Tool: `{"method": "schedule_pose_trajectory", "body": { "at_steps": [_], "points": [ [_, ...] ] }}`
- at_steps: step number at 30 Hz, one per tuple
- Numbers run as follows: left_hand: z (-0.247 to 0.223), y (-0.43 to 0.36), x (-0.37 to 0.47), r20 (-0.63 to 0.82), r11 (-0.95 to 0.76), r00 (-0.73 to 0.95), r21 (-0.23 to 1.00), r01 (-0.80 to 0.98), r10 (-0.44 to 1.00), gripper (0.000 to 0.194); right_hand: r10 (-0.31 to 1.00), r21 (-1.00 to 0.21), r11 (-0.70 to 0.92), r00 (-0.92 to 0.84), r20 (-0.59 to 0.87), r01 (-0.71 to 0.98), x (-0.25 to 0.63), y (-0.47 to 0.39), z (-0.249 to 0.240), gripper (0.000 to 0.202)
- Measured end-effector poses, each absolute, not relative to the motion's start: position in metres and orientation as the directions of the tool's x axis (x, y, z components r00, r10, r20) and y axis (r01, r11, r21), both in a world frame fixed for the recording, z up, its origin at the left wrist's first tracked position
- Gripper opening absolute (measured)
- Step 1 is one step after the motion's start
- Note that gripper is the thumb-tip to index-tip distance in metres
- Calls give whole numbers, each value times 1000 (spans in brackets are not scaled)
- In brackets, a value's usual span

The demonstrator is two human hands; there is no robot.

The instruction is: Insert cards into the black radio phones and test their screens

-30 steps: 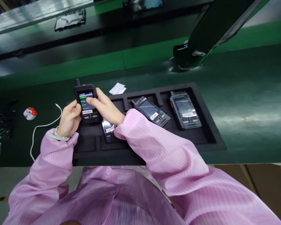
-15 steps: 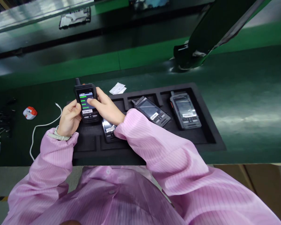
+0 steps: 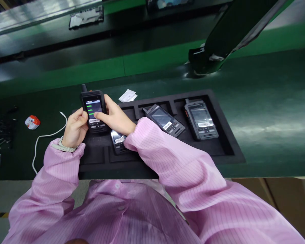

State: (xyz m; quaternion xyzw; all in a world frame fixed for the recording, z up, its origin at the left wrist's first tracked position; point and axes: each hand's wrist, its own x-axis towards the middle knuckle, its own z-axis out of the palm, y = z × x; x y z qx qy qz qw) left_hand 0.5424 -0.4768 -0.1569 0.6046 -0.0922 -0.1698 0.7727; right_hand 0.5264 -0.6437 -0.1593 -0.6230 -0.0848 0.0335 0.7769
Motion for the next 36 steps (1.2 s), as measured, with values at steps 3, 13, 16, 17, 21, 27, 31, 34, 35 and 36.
{"method": "schedule_pose_trajectory", "body": {
  "at_steps": [3,13,16,17,21,27,31,34,35,36],
  "points": [
    [-157,-477,543,-66,209,926,966,153,-373,46,156,-974,224,985,72,36,525,-644,-156,46],
    [-156,-477,542,-72,209,921,964,163,-384,46,175,-956,289,984,-6,-58,521,-646,-152,34],
    [-155,-477,541,-79,205,920,964,169,-383,47,175,-947,319,984,17,-41,521,-645,-156,35],
    [-154,-477,541,-80,206,920,964,169,-383,48,172,-945,325,985,23,-34,520,-644,-156,35],
    [-150,-477,534,-77,198,922,967,162,-380,50,147,-958,287,987,59,15,514,-643,-153,33],
    [-143,-477,514,12,174,914,983,65,-406,45,90,-979,161,986,141,125,496,-641,-141,42],
    [-145,-478,504,76,120,914,992,-31,-398,47,-6,-986,120,993,114,114,489,-637,-138,37],
    [-150,-477,502,77,37,923,997,-68,-378,50,-58,-991,81,993,104,109,490,-635,-140,35],
    [-152,-477,502,80,29,924,997,-75,-375,52,-56,-990,77,992,113,117,491,-635,-141,33],
    [-154,-476,503,89,35,923,996,-82,-373,52,-49,-988,82,991,125,129,492,-636,-142,31]
  ]
}}
